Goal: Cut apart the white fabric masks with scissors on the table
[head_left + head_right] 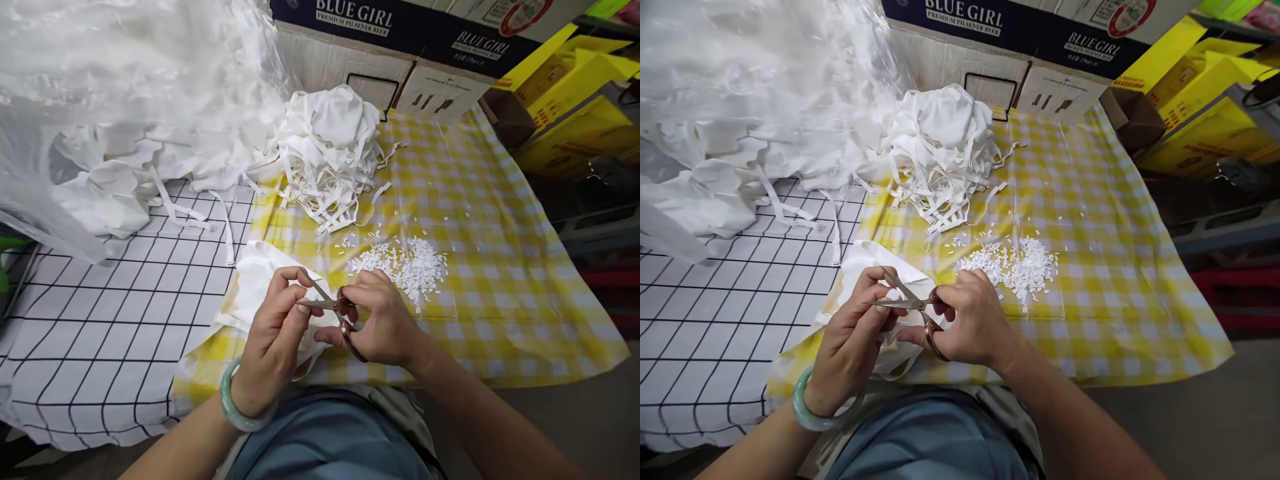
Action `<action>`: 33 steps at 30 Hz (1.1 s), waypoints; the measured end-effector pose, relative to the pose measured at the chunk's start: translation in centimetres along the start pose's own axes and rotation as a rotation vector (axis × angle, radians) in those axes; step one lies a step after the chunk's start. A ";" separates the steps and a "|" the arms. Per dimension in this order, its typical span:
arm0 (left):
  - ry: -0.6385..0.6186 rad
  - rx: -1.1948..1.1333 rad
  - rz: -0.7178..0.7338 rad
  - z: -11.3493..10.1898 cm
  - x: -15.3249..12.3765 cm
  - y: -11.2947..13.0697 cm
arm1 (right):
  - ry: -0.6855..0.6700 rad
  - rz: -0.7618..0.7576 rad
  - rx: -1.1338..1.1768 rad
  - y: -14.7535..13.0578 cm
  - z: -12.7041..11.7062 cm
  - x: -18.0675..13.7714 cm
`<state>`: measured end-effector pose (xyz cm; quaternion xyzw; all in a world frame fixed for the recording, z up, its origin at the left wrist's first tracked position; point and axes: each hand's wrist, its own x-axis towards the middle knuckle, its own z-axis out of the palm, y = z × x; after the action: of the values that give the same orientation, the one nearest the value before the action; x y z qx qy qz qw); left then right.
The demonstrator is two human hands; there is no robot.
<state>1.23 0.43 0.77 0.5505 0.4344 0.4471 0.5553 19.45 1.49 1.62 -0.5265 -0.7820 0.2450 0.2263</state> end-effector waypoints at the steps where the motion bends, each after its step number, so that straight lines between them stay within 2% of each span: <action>1: -0.001 -0.002 0.009 0.0 0.0 -0.2 | -0.008 0.004 0.008 0.1 -0.1 0.0; 8: -0.004 -0.039 0.034 0.2 -0.2 -0.7 | -0.053 0.009 0.028 0.2 -0.3 0.0; 24: -0.041 -0.031 0.038 0.7 0.1 -0.6 | -0.008 -0.013 0.018 0.8 0.1 -0.4; 29: -0.100 -0.010 0.009 2.0 0.7 -0.4 | 0.040 0.051 -0.034 1.9 -0.4 -1.9; 33: -0.193 0.011 0.007 4.1 1.8 -0.8 | 0.102 0.154 -0.127 3.3 -0.7 -4.2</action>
<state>5.64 1.33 0.02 0.5954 0.3795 0.3917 0.5900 23.69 -1.27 -0.31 -0.6100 -0.7407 0.1845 0.2126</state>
